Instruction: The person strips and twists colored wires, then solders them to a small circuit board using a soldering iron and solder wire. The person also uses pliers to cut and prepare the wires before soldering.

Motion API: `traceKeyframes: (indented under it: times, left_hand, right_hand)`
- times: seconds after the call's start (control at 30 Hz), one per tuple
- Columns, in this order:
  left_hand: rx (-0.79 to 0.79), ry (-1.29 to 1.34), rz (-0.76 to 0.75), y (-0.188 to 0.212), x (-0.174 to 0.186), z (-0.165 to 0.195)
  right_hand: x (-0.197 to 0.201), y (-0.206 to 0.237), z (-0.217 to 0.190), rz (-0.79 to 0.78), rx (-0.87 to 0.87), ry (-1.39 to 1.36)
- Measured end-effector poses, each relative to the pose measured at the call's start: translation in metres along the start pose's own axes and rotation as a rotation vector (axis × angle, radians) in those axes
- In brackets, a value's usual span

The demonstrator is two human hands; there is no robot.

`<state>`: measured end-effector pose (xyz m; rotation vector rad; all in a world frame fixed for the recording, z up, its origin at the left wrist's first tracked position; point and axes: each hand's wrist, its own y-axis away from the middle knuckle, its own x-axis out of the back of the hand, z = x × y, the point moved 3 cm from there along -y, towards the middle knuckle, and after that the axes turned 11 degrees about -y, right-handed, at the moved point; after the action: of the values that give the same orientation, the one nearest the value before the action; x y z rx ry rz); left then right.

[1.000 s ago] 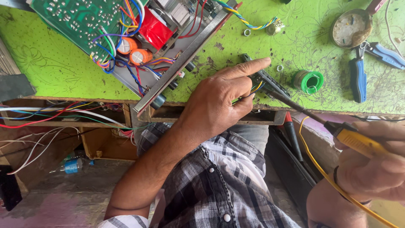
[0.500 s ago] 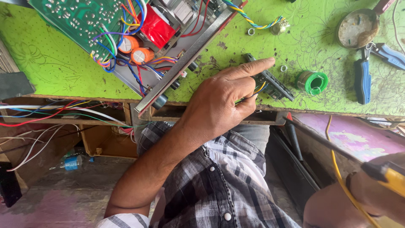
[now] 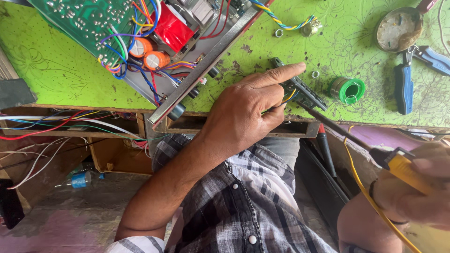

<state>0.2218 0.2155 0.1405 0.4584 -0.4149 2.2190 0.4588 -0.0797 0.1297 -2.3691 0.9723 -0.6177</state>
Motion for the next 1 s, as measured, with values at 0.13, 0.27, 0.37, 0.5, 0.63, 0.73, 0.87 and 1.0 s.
traceKeyframes:
  times: [0.13,0.27,0.37,0.5,0.63,0.73,0.87,1.0]
  left_hand:
    - [-0.004,0.006,0.0,0.0,0.0,0.0]
    - [-0.003,0.001,-0.012,0.0,0.0,-0.001]
    - [-0.003,0.0,-0.015,0.0,0.0,0.0]
    - [0.001,-0.004,-0.021,0.0,0.0,-0.001]
    - [0.001,-0.004,-0.021,0.0,0.0,-0.001]
    - [0.002,-0.009,-0.023,0.0,-0.001,-0.001]
    - [0.003,-0.001,-0.02,0.0,-0.001,0.0]
    - [-0.005,-0.009,-0.011,0.001,0.0,0.0]
  right_hand:
    - [-0.005,-0.005,0.008,-0.01,-0.026,-0.022]
    - [0.0,-0.002,0.015,-0.033,-0.043,-0.006]
    - [0.019,0.014,0.026,-0.037,-0.135,0.063]
    - [0.05,0.036,0.061,-0.013,-0.215,0.056]
    - [0.064,0.046,0.077,-0.043,-0.322,-0.118]
    - [0.053,0.044,0.069,-0.058,-0.388,-0.232]
    - [0.032,0.029,0.046,-0.079,-0.158,0.109]
    - [0.027,0.019,0.045,-0.061,-0.149,0.102]
